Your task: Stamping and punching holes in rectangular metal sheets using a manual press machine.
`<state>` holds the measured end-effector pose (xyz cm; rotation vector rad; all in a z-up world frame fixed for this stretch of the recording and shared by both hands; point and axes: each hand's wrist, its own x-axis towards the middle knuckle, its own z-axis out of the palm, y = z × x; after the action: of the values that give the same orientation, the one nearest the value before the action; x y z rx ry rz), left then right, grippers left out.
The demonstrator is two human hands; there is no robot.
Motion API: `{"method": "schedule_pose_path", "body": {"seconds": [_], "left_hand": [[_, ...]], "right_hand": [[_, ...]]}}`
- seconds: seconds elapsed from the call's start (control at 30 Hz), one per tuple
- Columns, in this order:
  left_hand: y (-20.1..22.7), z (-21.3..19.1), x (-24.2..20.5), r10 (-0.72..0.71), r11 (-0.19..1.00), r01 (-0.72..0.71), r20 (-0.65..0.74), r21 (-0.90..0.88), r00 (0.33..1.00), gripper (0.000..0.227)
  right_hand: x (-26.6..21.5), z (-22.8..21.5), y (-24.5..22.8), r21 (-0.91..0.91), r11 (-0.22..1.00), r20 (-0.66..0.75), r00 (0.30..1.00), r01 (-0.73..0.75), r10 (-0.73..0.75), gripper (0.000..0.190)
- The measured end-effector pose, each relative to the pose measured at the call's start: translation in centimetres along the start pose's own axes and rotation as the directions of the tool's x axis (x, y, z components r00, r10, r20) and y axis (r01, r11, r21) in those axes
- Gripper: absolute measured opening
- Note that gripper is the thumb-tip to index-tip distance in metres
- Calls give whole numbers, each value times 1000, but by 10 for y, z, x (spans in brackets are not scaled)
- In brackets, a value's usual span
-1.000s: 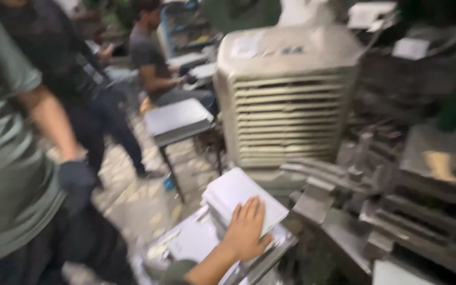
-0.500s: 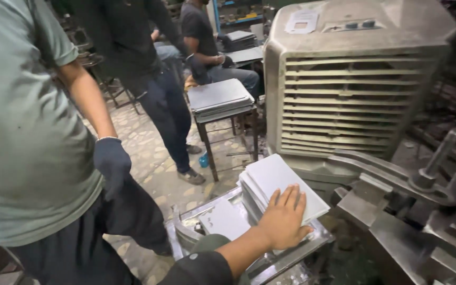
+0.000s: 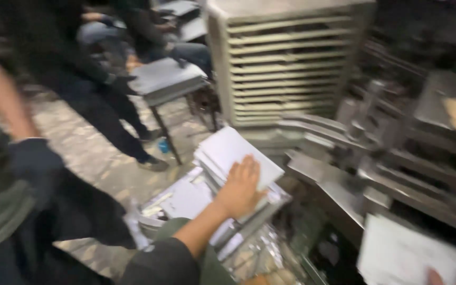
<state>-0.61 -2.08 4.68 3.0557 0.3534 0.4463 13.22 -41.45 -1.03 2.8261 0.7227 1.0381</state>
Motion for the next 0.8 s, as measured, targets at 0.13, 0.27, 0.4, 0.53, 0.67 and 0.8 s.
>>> {"method": "schedule_pose_path", "body": {"seconds": [0.13,0.27,0.4,0.53,0.67,0.8], "left_hand": [[-19,30,7,18,1000,-18,8,6,1000,83],[-27,43,8,119,993,-122,-128,-13,985,83],[-19,33,7,180,984,-173,-239,49,954,79],[-39,51,20,73,978,-61,-51,199,996,90],[-32,50,39,-67,981,27,205,192,976,87],[-28,49,40,-128,982,85,272,166,954,89]], "right_hand": [[-25,-45,-6,-126,986,39,993,-105,110,89],[-24,-69,-9,130,972,156,972,-198,177,89],[-10,-91,-11,245,957,82,987,-153,136,80],[-6,-96,-10,353,923,79,988,-152,133,80],[-9,-94,-9,338,922,151,978,-188,144,83],[-9,-94,-9,394,901,119,982,-181,146,80]]}}
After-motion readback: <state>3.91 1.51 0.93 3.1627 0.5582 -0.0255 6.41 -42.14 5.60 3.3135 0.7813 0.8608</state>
